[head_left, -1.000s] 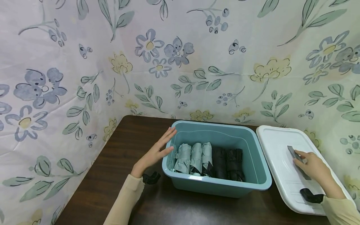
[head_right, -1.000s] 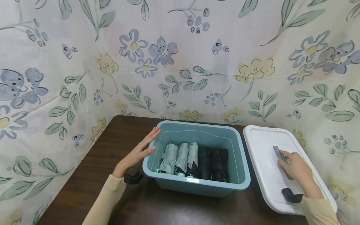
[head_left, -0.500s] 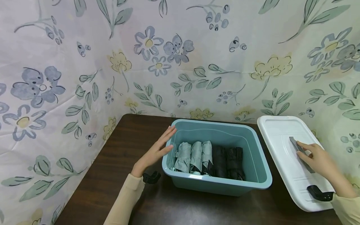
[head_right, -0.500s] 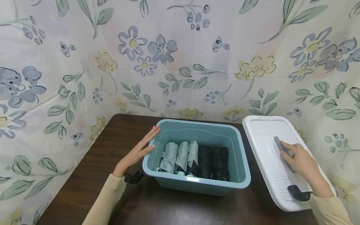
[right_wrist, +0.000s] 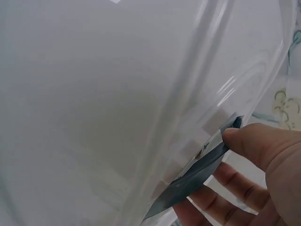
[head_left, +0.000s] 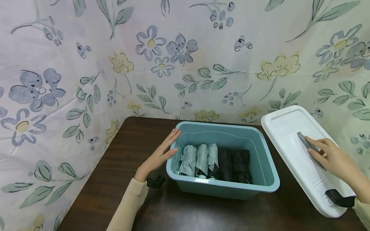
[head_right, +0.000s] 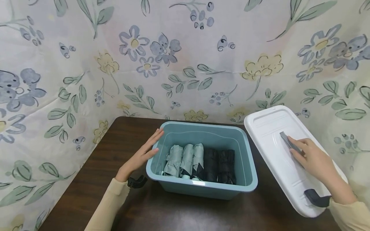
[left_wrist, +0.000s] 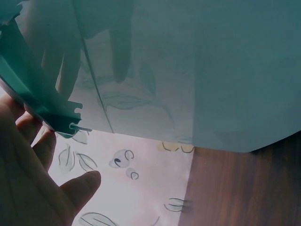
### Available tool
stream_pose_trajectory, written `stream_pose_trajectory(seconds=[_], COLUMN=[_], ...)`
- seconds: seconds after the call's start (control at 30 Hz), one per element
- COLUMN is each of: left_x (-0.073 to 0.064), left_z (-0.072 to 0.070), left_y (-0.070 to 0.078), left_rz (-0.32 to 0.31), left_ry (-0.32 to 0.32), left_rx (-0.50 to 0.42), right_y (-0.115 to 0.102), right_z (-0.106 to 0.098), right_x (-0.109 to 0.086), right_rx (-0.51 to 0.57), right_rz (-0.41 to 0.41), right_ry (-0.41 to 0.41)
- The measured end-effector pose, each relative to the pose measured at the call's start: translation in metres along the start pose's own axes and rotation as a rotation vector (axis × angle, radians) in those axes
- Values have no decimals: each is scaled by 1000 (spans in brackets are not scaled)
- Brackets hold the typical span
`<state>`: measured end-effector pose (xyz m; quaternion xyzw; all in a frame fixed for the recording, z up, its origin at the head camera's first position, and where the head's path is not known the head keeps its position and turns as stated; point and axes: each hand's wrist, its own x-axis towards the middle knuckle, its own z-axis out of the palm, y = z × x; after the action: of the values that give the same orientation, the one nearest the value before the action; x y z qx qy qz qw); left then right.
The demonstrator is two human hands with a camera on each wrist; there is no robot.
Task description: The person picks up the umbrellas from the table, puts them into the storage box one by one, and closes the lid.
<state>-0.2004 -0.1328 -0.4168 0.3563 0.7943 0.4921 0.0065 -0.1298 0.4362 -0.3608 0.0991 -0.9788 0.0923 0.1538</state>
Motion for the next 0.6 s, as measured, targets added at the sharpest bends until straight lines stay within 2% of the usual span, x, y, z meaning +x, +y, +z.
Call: stream_pose_trajectory(seconds=[0.37, 0.6], left_x=[1, 0], left_z=[-1, 1], left_y=[0, -1], left_rz=[-10, -13], left_ry=[-3, -5], left_rx=[9, -9], right_y=[-16, -26], right_z=[-15, -21], right_x=[3, 11], right_rx=[-29, -70], right_rz=[-126, -183], right_ry=[2, -47])
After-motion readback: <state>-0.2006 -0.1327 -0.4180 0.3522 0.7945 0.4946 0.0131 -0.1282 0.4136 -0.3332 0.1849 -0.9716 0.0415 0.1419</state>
